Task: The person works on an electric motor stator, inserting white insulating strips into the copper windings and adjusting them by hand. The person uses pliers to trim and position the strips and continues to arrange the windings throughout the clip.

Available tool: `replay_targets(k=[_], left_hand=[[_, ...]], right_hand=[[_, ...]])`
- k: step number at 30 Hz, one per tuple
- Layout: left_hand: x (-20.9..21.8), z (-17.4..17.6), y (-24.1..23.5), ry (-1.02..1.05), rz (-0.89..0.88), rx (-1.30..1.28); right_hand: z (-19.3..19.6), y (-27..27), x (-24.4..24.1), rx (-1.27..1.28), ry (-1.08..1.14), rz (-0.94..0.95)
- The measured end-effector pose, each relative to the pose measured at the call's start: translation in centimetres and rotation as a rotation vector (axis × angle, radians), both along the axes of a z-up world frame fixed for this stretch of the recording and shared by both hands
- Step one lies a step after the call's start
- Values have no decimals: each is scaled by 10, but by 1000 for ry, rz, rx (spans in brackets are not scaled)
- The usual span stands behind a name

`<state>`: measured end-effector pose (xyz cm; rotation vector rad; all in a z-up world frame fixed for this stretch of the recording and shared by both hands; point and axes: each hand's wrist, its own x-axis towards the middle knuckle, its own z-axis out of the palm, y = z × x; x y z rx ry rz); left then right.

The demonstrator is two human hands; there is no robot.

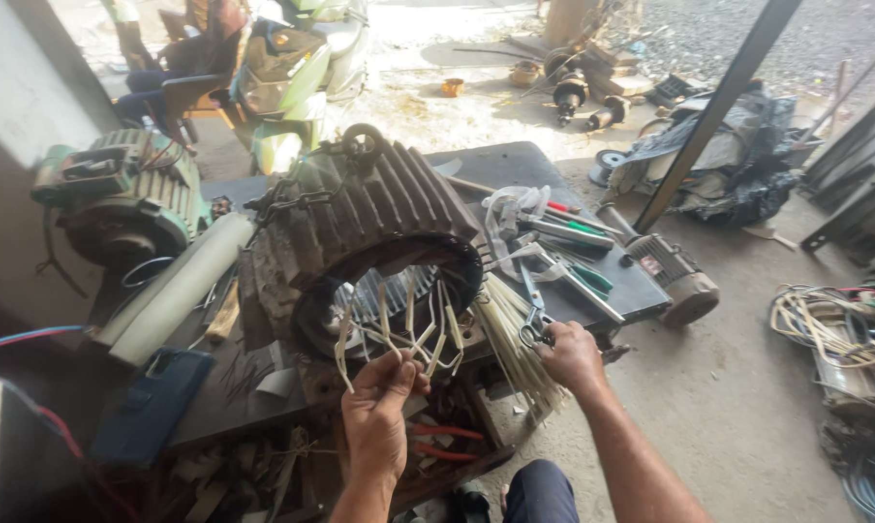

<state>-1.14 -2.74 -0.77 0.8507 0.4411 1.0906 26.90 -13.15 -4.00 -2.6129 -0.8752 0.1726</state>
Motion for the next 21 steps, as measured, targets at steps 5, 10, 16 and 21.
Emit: replay_targets(k=[5, 10, 16, 21], left_hand=[[-4, -14, 15, 241, 96, 126], [-9, -13, 21, 162, 78, 88], [-14, -14, 19, 165, 15, 67], [-5, -15, 15, 165, 10, 15]], right_hand=[[2, 21, 18, -129, 119, 11], [-8, 22, 40, 53, 441, -63], [-27, 1, 47, 699, 991, -266], [-11, 12, 13, 450, 686, -148]])
